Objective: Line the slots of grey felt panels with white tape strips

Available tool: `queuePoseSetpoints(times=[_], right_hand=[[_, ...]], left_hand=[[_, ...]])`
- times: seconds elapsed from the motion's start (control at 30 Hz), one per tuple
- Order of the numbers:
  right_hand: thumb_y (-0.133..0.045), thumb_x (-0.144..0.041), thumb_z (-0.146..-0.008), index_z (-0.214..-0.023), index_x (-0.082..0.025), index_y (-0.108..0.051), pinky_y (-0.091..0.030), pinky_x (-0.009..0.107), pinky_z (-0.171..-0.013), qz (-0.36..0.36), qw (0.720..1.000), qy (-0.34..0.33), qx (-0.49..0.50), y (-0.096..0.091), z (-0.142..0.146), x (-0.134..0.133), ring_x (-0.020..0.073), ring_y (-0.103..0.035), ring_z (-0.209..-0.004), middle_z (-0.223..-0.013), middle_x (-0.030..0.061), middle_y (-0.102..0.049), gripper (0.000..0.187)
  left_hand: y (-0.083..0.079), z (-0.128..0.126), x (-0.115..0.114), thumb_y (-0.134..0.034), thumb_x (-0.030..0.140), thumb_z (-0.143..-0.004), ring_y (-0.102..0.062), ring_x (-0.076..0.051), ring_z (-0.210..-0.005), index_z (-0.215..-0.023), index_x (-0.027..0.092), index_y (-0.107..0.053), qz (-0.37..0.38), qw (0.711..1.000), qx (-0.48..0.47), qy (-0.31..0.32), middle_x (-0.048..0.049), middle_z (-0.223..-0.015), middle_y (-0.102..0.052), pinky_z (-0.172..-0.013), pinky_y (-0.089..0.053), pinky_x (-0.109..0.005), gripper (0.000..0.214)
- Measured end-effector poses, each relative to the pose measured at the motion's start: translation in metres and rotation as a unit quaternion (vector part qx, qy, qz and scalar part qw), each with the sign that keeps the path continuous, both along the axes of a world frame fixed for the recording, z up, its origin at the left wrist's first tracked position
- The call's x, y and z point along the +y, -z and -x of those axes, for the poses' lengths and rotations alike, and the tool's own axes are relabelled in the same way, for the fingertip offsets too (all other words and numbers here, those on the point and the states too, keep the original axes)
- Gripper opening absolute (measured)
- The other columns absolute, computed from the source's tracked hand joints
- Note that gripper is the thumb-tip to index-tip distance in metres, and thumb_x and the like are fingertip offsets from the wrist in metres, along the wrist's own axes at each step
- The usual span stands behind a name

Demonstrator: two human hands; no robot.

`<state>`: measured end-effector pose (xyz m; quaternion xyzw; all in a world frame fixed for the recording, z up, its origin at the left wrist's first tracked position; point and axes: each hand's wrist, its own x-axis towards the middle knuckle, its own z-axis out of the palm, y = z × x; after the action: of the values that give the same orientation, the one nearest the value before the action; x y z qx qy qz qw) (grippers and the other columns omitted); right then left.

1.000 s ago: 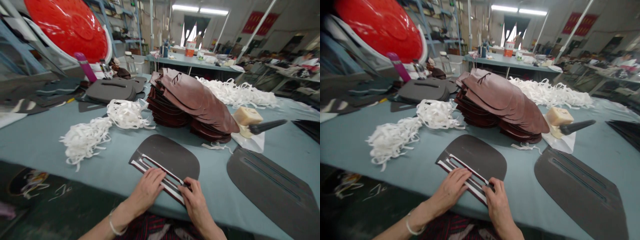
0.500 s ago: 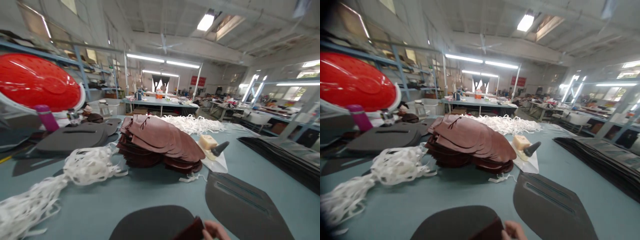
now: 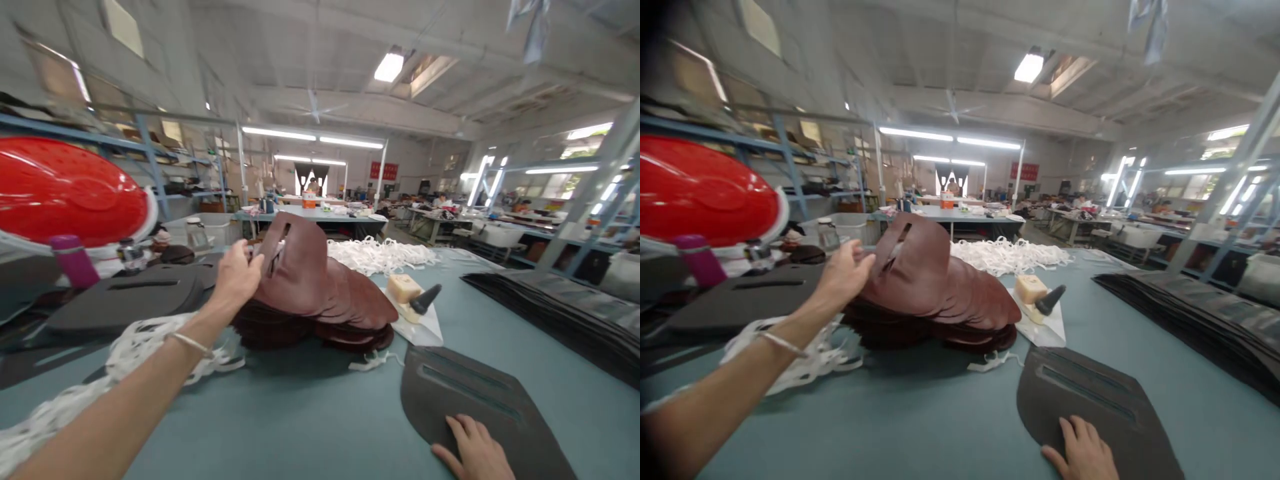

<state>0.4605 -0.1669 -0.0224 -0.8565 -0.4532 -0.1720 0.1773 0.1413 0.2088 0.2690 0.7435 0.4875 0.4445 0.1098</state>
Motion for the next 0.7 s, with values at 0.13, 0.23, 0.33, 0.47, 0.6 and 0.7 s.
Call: queuePoseSetpoints(times=[0.13, 0.23, 0.33, 0.47, 0.6, 0.7], right_hand=[[-0.049, -0.022, -0.087, -0.087, -0.021, -0.066, -0.052, 0.038, -0.073, -0.099, 0.992, -0.077, -0.002, -0.022, 0.025, 0.004, 0.0248, -0.063, -0.083, -0.084, 0.0097, -0.069, 0.017], [-0.041, -0.021, -0.092, -0.095, -0.019, -0.064, -0.052, 0.033, -0.070, -0.152, 0.988, -0.001, 0.009, -0.035, 0.020, 0.005, 0.0204, -0.064, -0.074, -0.084, 0.0077, -0.069, 0.023], [-0.034, -0.027, -0.096, -0.105, -0.012, -0.059, -0.052, 0.035, -0.068, -0.212, 0.973, 0.093, -0.002, -0.045, 0.021, 0.006, 0.0212, -0.065, -0.072, -0.087, 0.0117, -0.068, 0.030], [-0.037, -0.025, -0.096, -0.106, -0.017, -0.058, -0.052, 0.032, -0.079, -0.237, 0.971, 0.037, 0.014, -0.047, 0.082, 0.020, 0.0182, -0.065, -0.085, -0.092, 0.0088, -0.067, 0.024], [-0.035, -0.020, -0.095, -0.103, -0.019, -0.059, -0.051, 0.030, -0.068, -0.202, 0.949, -0.214, 0.115, -0.037, 0.185, 0.039, 0.0177, -0.062, -0.076, -0.081, 0.0075, -0.066, 0.026], [-0.043, -0.039, -0.093, -0.081, -0.023, -0.062, -0.050, 0.028, -0.064, -0.156, 0.908, -0.361, 0.144, -0.040, 0.219, 0.045, 0.0158, -0.059, -0.069, -0.073, 0.0024, -0.066, 0.027]], left_hand=[[0.019, 0.001, -0.032, -0.042, 0.043, -0.091, -0.036, -0.029, -0.129, -0.133, 0.009, -0.040, -0.144, 0.989, 0.013, 0.042, -0.0101, -0.134, -0.047, -0.109, -0.028, -0.044, 0.053], [0.057, 0.013, -0.062, -0.043, 0.047, -0.089, -0.050, -0.024, -0.116, -0.122, 0.024, -0.050, -0.108, 0.981, 0.028, 0.157, 0.0002, -0.128, -0.050, -0.100, -0.041, -0.035, 0.041], [0.112, 0.026, -0.084, -0.047, 0.055, -0.083, -0.059, -0.023, -0.098, -0.106, 0.030, -0.058, 0.013, 0.969, 0.051, 0.240, 0.0024, -0.116, -0.058, -0.094, -0.045, -0.036, 0.035], [0.183, 0.030, -0.112, -0.050, 0.066, -0.077, -0.060, -0.026, -0.105, -0.103, 0.026, -0.062, 0.337, 0.888, 0.042, 0.310, -0.0034, -0.107, -0.067, -0.096, -0.046, -0.038, 0.050], [0.218, 0.021, -0.139, -0.044, 0.076, -0.073, -0.066, -0.027, -0.098, -0.110, 0.019, -0.059, 0.591, 0.755, -0.075, 0.275, -0.0122, -0.109, -0.068, -0.082, -0.053, -0.038, 0.070], [0.226, 0.017, -0.145, -0.062, 0.066, -0.066, -0.065, -0.028, -0.099, -0.112, 0.018, -0.056, 0.595, 0.740, -0.097, 0.297, -0.0114, -0.107, -0.069, -0.085, -0.051, -0.039, 0.066]])
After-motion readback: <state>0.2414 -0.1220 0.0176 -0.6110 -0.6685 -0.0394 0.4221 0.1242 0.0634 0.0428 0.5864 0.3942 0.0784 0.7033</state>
